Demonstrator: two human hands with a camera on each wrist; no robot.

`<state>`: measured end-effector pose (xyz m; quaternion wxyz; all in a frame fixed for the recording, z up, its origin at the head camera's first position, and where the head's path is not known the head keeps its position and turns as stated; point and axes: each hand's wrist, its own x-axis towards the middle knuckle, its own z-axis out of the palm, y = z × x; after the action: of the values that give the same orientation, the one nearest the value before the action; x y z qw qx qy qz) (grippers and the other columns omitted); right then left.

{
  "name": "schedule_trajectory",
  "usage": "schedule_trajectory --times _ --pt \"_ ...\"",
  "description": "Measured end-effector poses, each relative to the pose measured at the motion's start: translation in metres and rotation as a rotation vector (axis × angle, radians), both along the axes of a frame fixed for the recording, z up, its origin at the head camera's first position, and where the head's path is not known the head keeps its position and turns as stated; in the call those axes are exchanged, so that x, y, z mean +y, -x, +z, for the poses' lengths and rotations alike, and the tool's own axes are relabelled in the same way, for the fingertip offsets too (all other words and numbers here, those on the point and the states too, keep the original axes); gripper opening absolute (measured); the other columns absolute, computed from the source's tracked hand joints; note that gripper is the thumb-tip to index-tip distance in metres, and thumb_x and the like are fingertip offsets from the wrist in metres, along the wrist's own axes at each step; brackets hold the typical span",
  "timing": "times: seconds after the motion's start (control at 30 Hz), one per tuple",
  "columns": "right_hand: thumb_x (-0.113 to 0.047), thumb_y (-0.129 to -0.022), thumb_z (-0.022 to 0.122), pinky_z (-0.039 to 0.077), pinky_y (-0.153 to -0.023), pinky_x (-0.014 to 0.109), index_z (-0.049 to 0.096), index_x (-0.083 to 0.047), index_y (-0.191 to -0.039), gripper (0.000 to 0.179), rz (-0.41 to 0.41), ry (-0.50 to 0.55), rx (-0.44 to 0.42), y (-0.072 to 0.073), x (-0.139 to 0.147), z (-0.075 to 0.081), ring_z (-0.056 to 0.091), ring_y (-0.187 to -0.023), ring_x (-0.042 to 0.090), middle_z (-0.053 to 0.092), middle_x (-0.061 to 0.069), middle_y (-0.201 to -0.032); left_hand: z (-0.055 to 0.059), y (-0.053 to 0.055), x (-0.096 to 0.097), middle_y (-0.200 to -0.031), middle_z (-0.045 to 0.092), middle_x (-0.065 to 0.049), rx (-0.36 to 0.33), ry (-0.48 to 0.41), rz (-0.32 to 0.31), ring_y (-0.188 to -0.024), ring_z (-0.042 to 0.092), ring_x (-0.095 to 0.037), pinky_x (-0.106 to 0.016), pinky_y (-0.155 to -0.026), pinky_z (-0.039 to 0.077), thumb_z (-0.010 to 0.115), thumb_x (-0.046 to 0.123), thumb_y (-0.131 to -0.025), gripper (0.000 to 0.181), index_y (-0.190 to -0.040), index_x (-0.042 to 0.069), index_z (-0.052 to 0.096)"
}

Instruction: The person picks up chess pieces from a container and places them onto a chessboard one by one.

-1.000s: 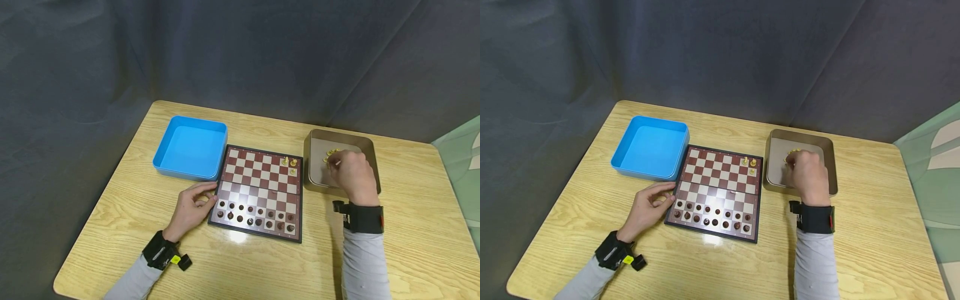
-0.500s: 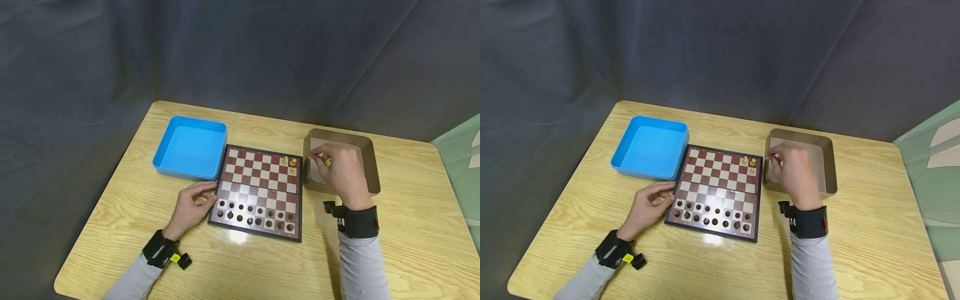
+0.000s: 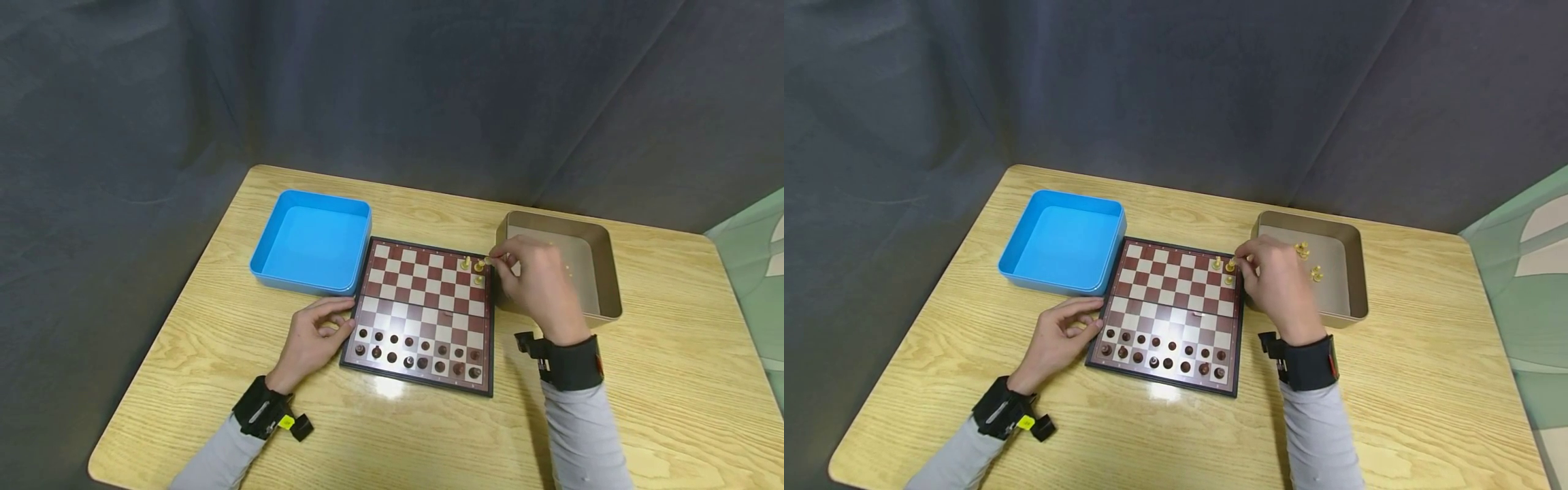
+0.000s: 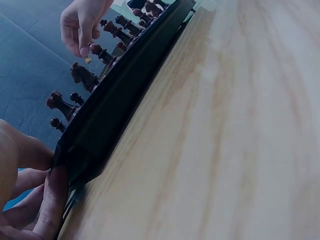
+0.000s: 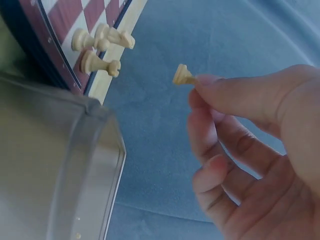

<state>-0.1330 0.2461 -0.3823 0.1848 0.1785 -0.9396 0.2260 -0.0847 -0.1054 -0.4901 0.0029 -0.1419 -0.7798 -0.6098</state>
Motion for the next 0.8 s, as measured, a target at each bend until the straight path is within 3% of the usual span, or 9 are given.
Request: schedule_trajectory --times 0.53,0.8 --pt "-0.008 -0.077 0.063 0.039 -0.047 0.022 0.066 -0.013 -0.084 0.009 0.077 -0.005 -0.082 0.003 -0.015 -0.014 0.047 -0.060 0.004 0.058 -0.005 -0.083 0.000 0.000 0.000 -0.109 0.054 0.001 -0.009 0.019 0.007 -0.072 0.058 -0.014 -0.025 -0.041 0.048 0.066 0.010 -0.076 0.033 -0.108 0.012 0.061" --pt "-0.008 -0.074 0.066 0.043 -0.052 0.022 0.068 -0.014 -0.081 0.009 0.107 -0.008 -0.071 0.006 -0.018 -0.021 0.052 -0.065 0.003 0.061 -0.005 -0.082 0.019 -0.003 0.002 -0.109 0.054 -0.009 -0.012 -0.009 -0.018 -0.073 0.058 -0.021 -0.028 -0.043 0.048 0.064 0.003 -0.076 0.032 -0.107 0.003 0.059"
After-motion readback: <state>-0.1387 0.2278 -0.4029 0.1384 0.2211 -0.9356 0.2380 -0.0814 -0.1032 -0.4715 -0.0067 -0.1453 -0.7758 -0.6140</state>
